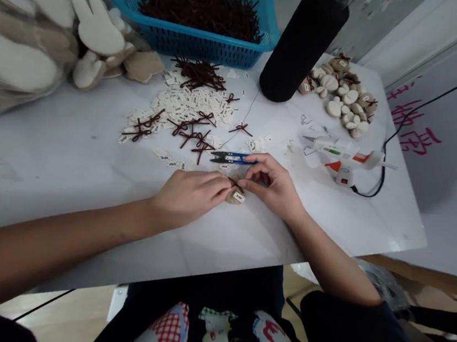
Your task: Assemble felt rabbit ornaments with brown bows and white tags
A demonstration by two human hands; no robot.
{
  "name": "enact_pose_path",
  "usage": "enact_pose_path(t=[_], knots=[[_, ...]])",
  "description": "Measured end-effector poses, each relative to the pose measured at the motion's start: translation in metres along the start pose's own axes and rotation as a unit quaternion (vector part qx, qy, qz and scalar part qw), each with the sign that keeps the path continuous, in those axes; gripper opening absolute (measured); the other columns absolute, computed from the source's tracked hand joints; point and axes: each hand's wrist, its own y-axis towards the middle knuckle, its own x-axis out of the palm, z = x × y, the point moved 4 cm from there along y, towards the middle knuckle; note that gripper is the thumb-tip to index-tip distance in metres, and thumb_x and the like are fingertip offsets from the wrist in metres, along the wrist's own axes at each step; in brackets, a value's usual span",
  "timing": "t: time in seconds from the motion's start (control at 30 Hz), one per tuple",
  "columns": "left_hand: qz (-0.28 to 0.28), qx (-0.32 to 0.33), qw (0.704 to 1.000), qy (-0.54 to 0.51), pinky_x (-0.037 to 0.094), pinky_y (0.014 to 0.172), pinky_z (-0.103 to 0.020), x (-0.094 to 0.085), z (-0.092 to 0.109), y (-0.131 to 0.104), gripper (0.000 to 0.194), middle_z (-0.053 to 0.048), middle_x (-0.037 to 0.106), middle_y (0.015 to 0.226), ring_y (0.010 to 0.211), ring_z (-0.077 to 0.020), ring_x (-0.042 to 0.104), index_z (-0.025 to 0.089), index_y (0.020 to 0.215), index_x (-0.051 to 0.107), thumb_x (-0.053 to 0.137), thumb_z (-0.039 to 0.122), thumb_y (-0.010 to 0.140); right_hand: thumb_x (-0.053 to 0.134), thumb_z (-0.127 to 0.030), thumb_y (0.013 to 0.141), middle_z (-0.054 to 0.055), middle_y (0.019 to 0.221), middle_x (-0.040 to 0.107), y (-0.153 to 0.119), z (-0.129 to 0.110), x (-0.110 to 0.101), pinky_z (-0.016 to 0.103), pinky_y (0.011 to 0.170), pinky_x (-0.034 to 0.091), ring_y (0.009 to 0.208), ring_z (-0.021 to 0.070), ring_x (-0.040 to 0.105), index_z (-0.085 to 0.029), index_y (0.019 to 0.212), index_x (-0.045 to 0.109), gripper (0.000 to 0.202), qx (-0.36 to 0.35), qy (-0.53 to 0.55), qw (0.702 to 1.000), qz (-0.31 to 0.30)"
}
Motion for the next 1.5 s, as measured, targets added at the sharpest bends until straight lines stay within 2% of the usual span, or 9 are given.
enact_pose_path(t=[0.23,0.43,0.6,0.7,0.8,0.93,1.0,1.1,1.5], knots=[[-0.027,0.119,0.987,0.104,0.045,0.055,-0.024,-0.004,0.015,-0.005,0.022,-0.008,0.07,0.093,0.079,-0.0181,0.066,0.018,0.091,0.065,0.044,0.021,0.093,0.067,-0.02,0.079,-0.004,0.075,0.059,-0.002,-0.005,0.003,0.03,0.072,0.041,0.069,0.0129,0.051,-0.023,0.112,0.05,0.037,-0.009,-0.027,1.0,-0.007],[0.09,0.257,0.93,0.245,0.045,0.049,-0.025,-0.008,0.033,-0.01,0.027,-0.006,0.071,0.083,0.068,-0.0158,0.067,0.011,0.09,0.066,0.051,0.034,0.092,0.068,-0.023,0.078,-0.004,0.075,0.059,-0.001,-0.005,0.004,0.029,0.074,0.04,0.07,0.0121,0.051,-0.021,0.109,0.052,0.035,0.02,-0.013,1.0,-0.004],[0.112,0.278,0.917,0.262,0.049,0.052,-0.024,-0.005,0.031,-0.013,0.015,-0.006,0.073,0.085,0.068,-0.0151,0.068,0.011,0.088,0.067,0.055,0.019,0.088,0.066,-0.036,0.081,-0.003,0.075,0.057,0.001,-0.003,-0.003,0.027,0.069,0.039,0.067,0.0115,0.049,-0.021,0.109,0.053,0.034,0.048,0.097,0.994,0.012],[0.083,0.201,0.963,0.158,0.052,0.059,-0.023,-0.007,0.019,-0.009,0.016,-0.006,0.073,0.091,0.076,-0.0172,0.069,0.013,0.091,0.069,0.054,0.018,0.086,0.062,-0.043,0.083,-0.002,0.073,0.056,0.0,0.002,-0.009,0.026,0.065,0.038,0.067,0.0123,0.05,-0.023,0.108,0.054,0.033,0.076,0.152,0.983,0.071],[0.052,-0.02,0.995,-0.084,0.053,0.062,-0.023,-0.014,-0.005,0.0,0.016,-0.004,0.074,0.087,0.073,-0.0168,0.069,0.016,0.085,0.072,0.06,0.025,0.082,0.056,-0.046,0.087,-0.002,0.075,0.055,-0.002,0.004,-0.013,0.025,0.063,0.038,0.067,0.0122,0.049,-0.024,0.108,0.054,0.031,0.076,0.196,0.968,0.135],[0.045,-0.281,0.844,-0.455,0.051,0.058,-0.02,-0.012,-0.023,0.004,0.021,-0.003,0.073,0.073,0.067,-0.0149,0.067,0.016,0.081,0.075,0.073,0.035,0.07,0.054,-0.051,0.087,0.0,0.083,0.055,0.003,-0.003,-0.01,0.026,0.067,0.042,0.074,0.0129,0.051,-0.023,0.109,0.052,0.036,0.045,0.206,0.963,0.169],[0.063,-0.311,0.759,-0.569,0.053,0.063,-0.019,-0.01,-0.022,0.005,0.026,-0.005,0.073,0.072,0.07,-0.0139,0.067,0.015,0.082,0.076,0.079,0.034,0.064,0.056,-0.056,0.084,0.002,0.088,0.057,0.012,-0.011,-0.003,0.027,0.069,0.043,0.078,0.0139,0.053,-0.023,0.11,0.051,0.043,0.033,0.213,0.967,0.139],[0.072,-0.322,0.698,-0.635,0.053,0.065,-0.013,-0.008,-0.018,0.004,0.028,-0.007,0.074,0.076,0.069,-0.0108,0.067,0.013,0.081,0.076,0.081,0.033,0.063,0.059,-0.062,0.078,0.005,0.094,0.059,0.025,-0.022,0.01,0.028,0.07,0.045,0.082,0.0154,0.056,-0.021,0.111,0.049,0.053,0.011,0.263,0.962,0.069],[0.099,-0.33,0.678,-0.65,0.053,0.066,-0.013,-0.007,-0.023,0.002,0.026,-0.008,0.074,0.083,0.072,-0.0127,0.069,0.011,0.082,0.076,0.081,0.027,0.063,0.066,-0.052,0.079,0.005,0.102,0.063,0.024,-0.006,0.028,0.033,0.078,0.05,0.086,0.0169,0.063,-0.023,0.114,0.051,0.048,0.037,0.385,0.922,0.015]])
